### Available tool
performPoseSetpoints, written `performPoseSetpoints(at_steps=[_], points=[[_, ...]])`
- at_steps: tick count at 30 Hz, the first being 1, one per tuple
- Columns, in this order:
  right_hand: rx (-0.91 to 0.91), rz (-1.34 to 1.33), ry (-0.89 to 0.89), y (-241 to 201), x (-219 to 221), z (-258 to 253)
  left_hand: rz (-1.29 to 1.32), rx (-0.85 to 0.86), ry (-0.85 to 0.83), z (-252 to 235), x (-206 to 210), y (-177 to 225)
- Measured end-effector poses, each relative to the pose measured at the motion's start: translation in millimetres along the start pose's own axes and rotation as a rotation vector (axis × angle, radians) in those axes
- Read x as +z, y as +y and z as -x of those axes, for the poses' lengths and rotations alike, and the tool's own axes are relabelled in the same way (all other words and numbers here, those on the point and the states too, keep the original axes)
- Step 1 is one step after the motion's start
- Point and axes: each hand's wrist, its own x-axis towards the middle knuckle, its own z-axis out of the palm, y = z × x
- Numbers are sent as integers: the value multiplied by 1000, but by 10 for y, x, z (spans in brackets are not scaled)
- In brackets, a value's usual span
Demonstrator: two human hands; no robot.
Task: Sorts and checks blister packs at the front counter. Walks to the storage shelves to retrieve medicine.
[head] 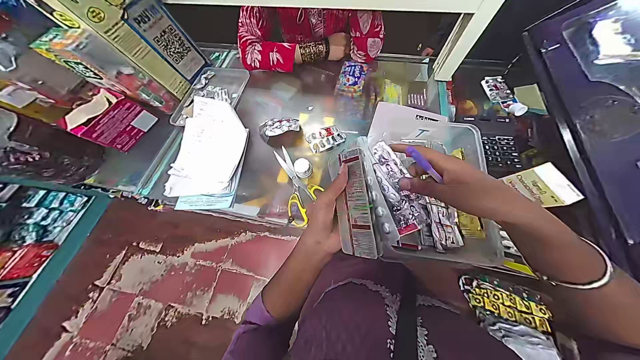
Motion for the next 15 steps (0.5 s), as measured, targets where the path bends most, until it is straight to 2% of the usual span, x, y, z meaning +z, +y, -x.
performPoseSetpoints(at_steps=[3, 6, 8, 11, 15], points=[[7, -45, 85, 26, -148, 58, 34, 8, -79, -62, 38, -26], [59, 139, 322, 66, -377, 130, 64, -1, -117, -115, -24, -27], [146, 201, 378, 116, -443, 94, 85, -23, -145, -150, -33, -36], [159, 225, 288, 275, -362, -74, 51, -34, -74, -143, 56, -30], [175, 509, 182, 321, -278, -324, -47, -56, -42, -128, 151, -24]])
